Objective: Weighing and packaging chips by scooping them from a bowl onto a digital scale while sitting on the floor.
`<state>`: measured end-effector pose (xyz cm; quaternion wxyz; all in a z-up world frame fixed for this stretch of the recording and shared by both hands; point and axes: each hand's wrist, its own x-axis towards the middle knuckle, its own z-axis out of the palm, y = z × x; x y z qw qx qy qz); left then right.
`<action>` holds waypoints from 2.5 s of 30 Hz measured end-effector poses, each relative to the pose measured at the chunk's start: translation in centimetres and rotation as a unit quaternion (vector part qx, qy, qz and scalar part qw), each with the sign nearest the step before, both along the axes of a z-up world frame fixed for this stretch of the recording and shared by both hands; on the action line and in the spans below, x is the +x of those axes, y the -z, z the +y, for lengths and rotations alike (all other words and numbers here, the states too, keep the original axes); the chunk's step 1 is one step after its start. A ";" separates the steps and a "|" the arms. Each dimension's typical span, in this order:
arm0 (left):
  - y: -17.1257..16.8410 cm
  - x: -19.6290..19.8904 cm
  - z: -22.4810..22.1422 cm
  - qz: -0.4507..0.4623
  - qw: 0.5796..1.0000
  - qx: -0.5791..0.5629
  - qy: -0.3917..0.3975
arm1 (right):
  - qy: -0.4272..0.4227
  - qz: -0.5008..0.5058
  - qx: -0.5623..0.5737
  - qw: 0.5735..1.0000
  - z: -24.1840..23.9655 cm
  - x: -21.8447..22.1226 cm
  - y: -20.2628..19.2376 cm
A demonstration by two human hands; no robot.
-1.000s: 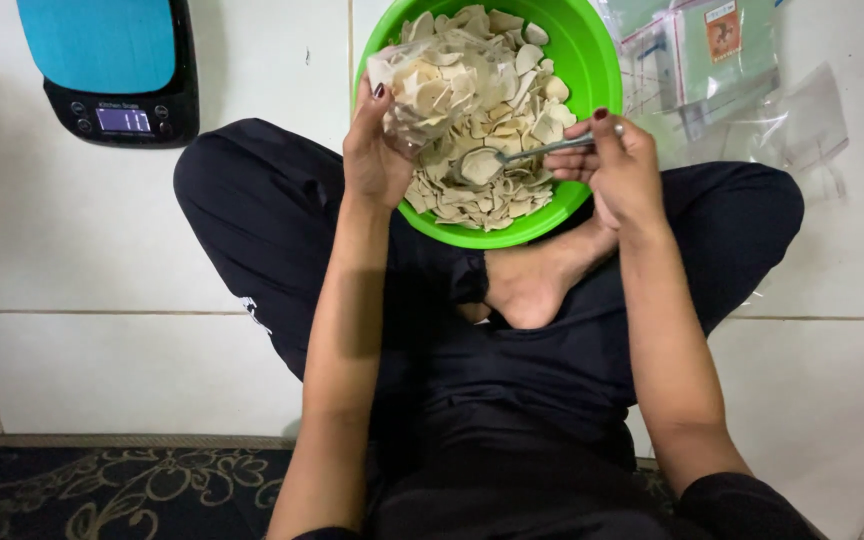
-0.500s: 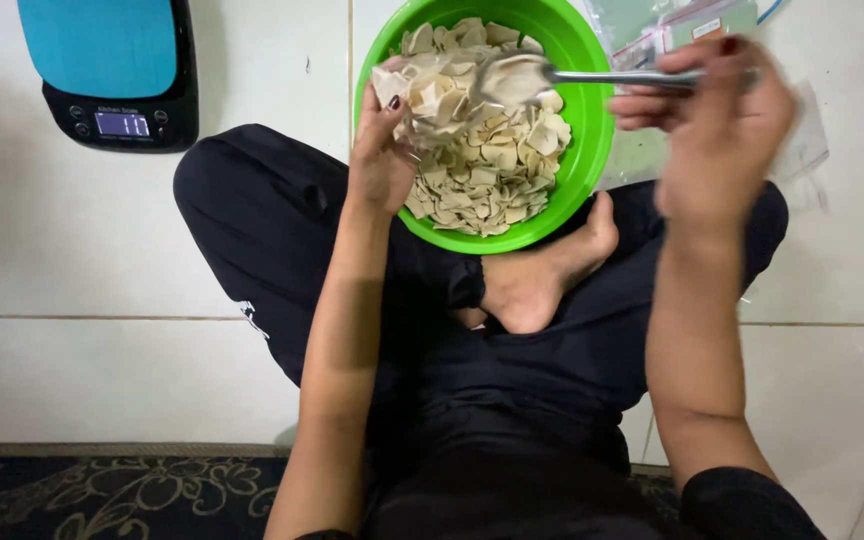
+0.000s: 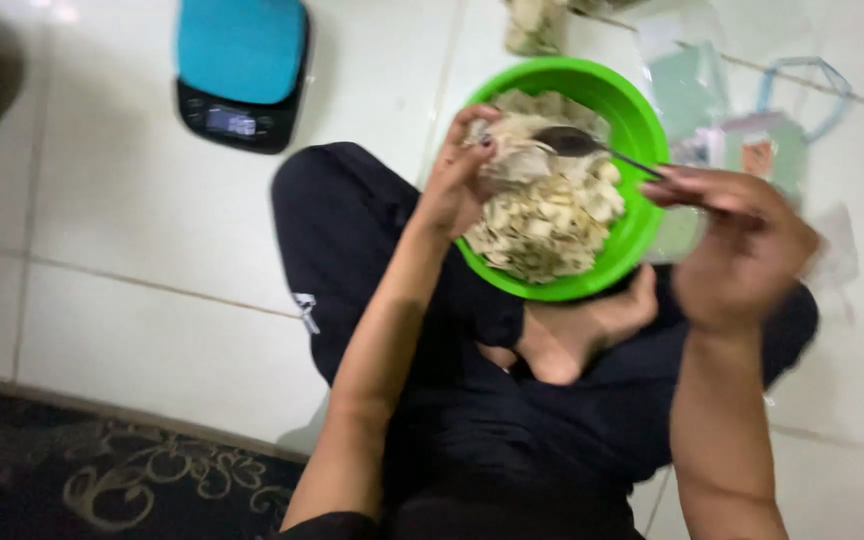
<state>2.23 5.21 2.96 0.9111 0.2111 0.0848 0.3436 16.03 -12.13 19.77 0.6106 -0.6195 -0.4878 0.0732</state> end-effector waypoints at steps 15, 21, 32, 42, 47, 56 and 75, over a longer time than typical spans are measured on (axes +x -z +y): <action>-2.1 -11.6 16.7 0.093 0.958 0.091 -0.254 | 0.186 0.170 -0.135 0.958 -2.7 4.1 12.4; 3.0 -15.2 23.7 0.261 0.880 0.032 -0.396 | 0.212 0.209 -0.140 0.944 -3.9 3.4 17.6; 5.9 -14.4 27.7 0.615 0.675 -0.006 -0.408 | 0.219 0.216 -0.151 0.939 -3.3 3.0 19.0; 6.8 -14.7 28.4 0.647 0.648 -0.027 -0.400 | 0.204 0.204 -0.139 0.947 -3.7 3.4 19.8; 6.8 -14.9 27.3 0.615 0.654 -0.007 -0.440 | 0.196 0.197 -0.139 0.951 -3.7 3.1 19.4; -3.8 -9.4 8.5 0.559 0.605 0.542 -0.167 | 0.182 0.146 -0.126 0.964 -3.8 3.1 20.3; -3.6 -8.2 8.2 0.566 0.602 0.564 0.001 | 0.176 0.098 -0.122 0.972 -3.4 2.4 19.4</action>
